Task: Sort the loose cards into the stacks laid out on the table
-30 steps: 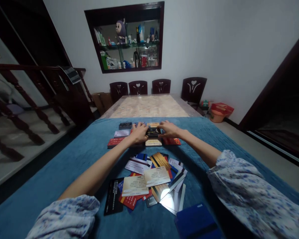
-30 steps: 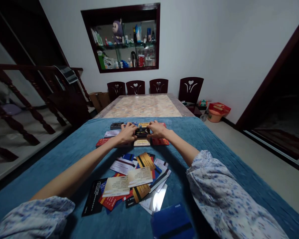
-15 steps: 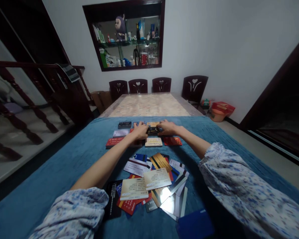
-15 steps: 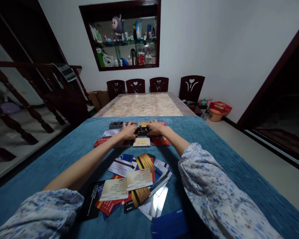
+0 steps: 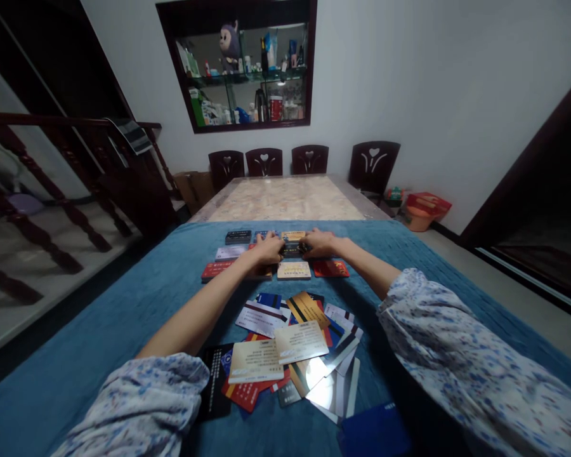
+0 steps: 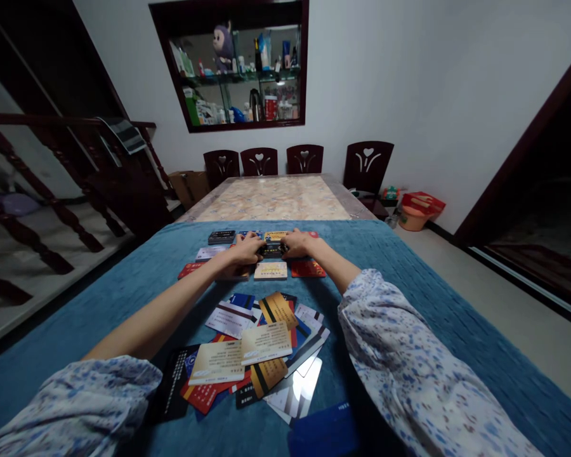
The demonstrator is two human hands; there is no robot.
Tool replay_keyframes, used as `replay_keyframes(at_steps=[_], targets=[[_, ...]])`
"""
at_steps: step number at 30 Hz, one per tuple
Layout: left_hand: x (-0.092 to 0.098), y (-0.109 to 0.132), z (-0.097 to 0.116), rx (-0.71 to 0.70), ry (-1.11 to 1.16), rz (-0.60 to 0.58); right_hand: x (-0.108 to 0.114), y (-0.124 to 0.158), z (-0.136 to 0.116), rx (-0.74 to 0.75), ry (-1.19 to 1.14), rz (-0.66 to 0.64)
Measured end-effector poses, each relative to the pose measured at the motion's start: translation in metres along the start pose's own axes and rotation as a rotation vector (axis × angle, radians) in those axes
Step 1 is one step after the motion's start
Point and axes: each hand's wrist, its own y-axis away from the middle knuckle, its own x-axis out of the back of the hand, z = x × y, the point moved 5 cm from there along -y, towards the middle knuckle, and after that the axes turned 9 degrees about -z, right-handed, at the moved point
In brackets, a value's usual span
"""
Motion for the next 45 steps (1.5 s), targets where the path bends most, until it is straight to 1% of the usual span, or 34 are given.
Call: replay_keyframes(at_steps=[8,15,22,33,39,45], targets=[[0.001,-0.002,0.0,0.011,0.0,-0.01,0.001,-0.006,-0.002,0.033,0.02,0.01],[0.001,-0.001,0.003,-0.045,-0.038,0.009,0.002,-0.005,-0.008,0.068,0.033,0.004],[0.001,0.002,0.004,-0.041,-0.036,0.02,0.002,-0.005,-0.004,0.029,0.035,0.01],[0.004,0.007,0.006,-0.053,-0.094,0.044,0.002,0.001,-0.003,-0.005,0.028,0.022],[0.008,0.019,0.007,-0.077,-0.046,0.123,0.007,0.014,-0.006,0.014,0.019,0.088],[0.011,0.039,0.005,-0.118,-0.028,0.23,0.016,0.037,-0.022,0.037,-0.009,0.191]])
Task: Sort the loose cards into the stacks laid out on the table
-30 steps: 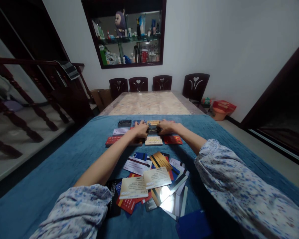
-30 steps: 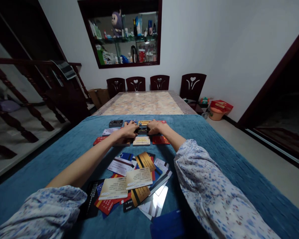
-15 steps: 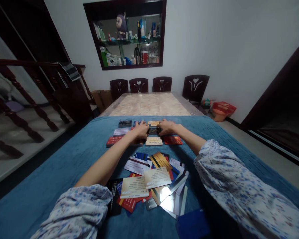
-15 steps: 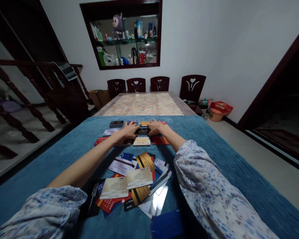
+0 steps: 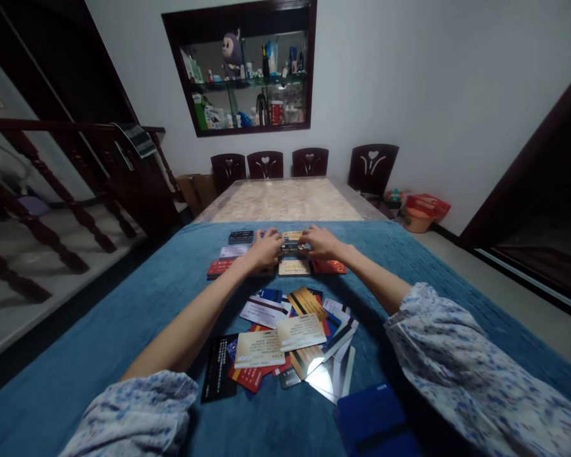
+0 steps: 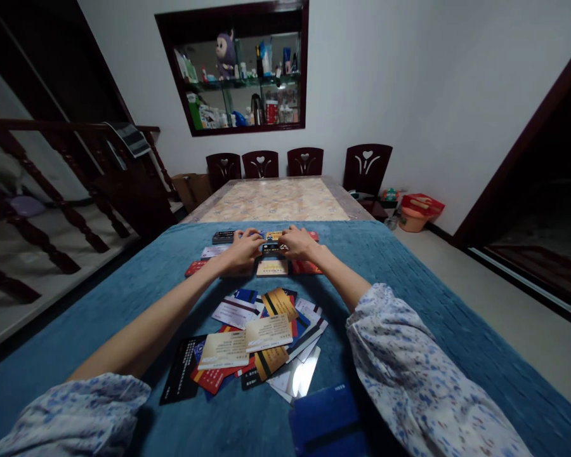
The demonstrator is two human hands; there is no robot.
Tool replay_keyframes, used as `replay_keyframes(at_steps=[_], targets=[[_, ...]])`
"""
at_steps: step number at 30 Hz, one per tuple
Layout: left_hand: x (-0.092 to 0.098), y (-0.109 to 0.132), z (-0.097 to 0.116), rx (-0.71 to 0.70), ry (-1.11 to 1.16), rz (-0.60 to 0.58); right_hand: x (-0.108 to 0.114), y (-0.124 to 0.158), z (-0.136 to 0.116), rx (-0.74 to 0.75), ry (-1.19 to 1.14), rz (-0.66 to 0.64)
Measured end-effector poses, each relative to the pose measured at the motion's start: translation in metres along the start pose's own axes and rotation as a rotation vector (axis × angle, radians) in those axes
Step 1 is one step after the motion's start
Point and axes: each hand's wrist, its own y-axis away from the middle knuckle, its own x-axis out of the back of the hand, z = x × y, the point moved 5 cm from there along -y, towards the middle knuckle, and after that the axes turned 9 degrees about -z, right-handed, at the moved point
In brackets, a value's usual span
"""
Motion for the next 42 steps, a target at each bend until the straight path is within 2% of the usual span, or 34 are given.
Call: replay_keyframes(at_steps=[11,17,25,32,36,42], targets=[[0.007,0.052,0.012,-0.017,0.041,0.125,0.009,0.035,-0.032,0.025,-0.051,0.171],[0.0,0.087,0.011,-0.022,0.076,0.179,0.012,0.049,-0.058,0.074,-0.115,0.211],[-0.015,0.134,0.006,0.043,0.124,0.148,0.013,0.061,-0.094,0.162,-0.133,0.129],[-0.024,0.17,0.013,0.026,0.201,0.085,0.011,0.07,-0.116,0.207,-0.165,0.015],[-0.033,0.175,0.012,-0.012,0.269,0.067,0.004,0.073,-0.125,0.238,-0.16,-0.012],[-0.044,0.172,0.01,-0.08,0.315,0.047,-0.009,0.076,-0.136,0.282,-0.144,-0.015]])
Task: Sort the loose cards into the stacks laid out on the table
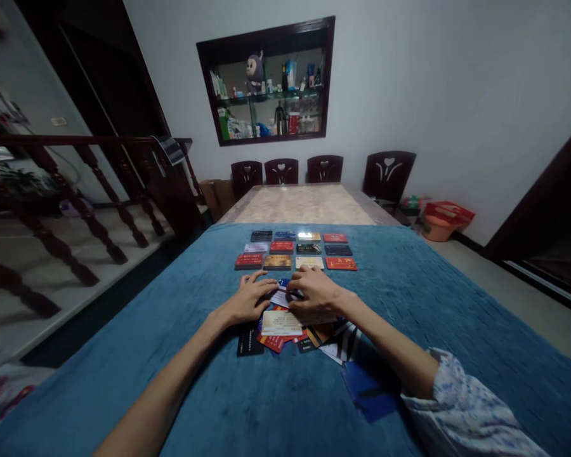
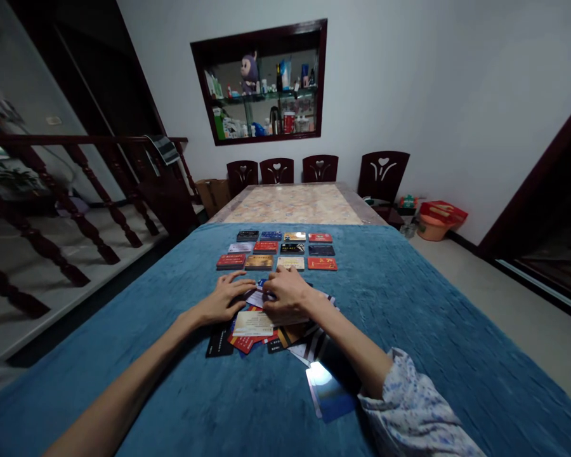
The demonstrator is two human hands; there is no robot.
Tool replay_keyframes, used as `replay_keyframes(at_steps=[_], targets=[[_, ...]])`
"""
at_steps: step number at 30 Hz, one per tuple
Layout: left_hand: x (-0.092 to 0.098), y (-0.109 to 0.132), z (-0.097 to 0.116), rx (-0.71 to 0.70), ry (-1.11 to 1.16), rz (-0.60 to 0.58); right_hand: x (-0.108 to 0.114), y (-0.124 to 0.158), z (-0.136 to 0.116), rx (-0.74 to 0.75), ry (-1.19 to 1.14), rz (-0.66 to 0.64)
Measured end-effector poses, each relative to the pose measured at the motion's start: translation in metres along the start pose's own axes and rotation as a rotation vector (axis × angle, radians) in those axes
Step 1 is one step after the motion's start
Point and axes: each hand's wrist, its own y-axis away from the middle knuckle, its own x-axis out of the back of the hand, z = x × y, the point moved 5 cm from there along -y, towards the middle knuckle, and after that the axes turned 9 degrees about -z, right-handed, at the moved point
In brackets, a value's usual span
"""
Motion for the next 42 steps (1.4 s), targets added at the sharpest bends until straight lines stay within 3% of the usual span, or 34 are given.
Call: replay_keyframes(at_steps=[14,26,42], targets=[[-0.003,0.005,-0.002,-0.066,-0.048,0.049,-0.011,-0.003,-0.001,0.012,-0.023,0.022],[0.005,0.016,0.001,-0.122,-0.026,0.114,-0.002,0.002,-0.006,0.033,-0.056,0.021],[0.006,0.015,-0.007,-0.038,0.088,0.264,-0.004,-0.004,-0.005,-0.029,-0.098,0.119]])
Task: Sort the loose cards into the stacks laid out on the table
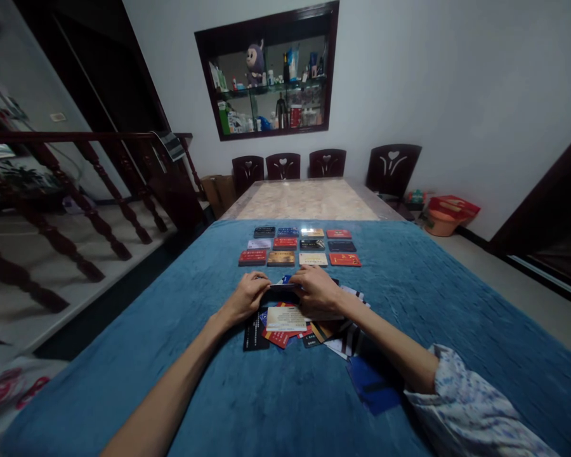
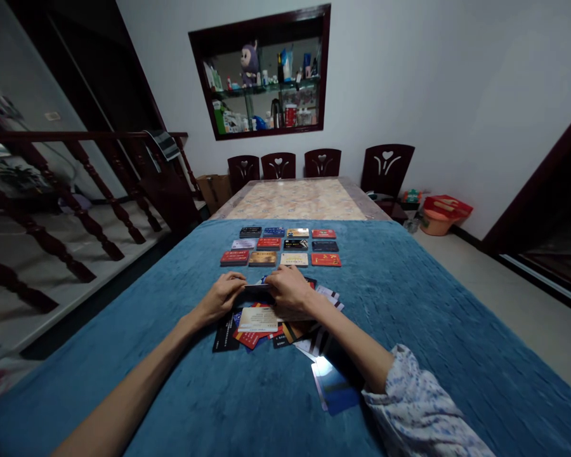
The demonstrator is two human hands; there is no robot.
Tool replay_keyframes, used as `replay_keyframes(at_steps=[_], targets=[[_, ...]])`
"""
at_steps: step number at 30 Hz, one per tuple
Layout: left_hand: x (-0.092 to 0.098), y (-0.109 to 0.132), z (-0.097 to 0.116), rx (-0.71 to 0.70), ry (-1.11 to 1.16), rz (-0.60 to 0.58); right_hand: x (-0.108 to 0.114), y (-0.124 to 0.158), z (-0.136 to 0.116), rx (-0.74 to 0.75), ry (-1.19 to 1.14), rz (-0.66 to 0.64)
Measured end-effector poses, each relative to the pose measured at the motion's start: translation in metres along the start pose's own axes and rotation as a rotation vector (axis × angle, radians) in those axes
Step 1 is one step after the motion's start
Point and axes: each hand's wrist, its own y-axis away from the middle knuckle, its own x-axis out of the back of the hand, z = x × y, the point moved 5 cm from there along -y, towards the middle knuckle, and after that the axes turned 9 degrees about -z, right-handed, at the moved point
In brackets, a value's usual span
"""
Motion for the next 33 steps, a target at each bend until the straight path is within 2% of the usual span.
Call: replay_keyframes(at_steps=[14,21,28,33], targets=[[-0.004,0.001,-0.004,0.074,0.123,0.111,-0.004,0.0,0.009,-0.053,-0.015,0.032],[-0.001,0.0,-0.003,0.072,0.164,0.132,0.004,0.001,0.011,-0.064,-0.099,0.142],[0.003,-0.001,0.002,0.067,0.153,0.103,-0.004,-0.003,0.017,-0.012,-0.309,0.288],[0.002,-0.001,-0.001,0.091,0.177,0.091,-0.004,-0.004,0.016,0.028,-0.307,0.362]])
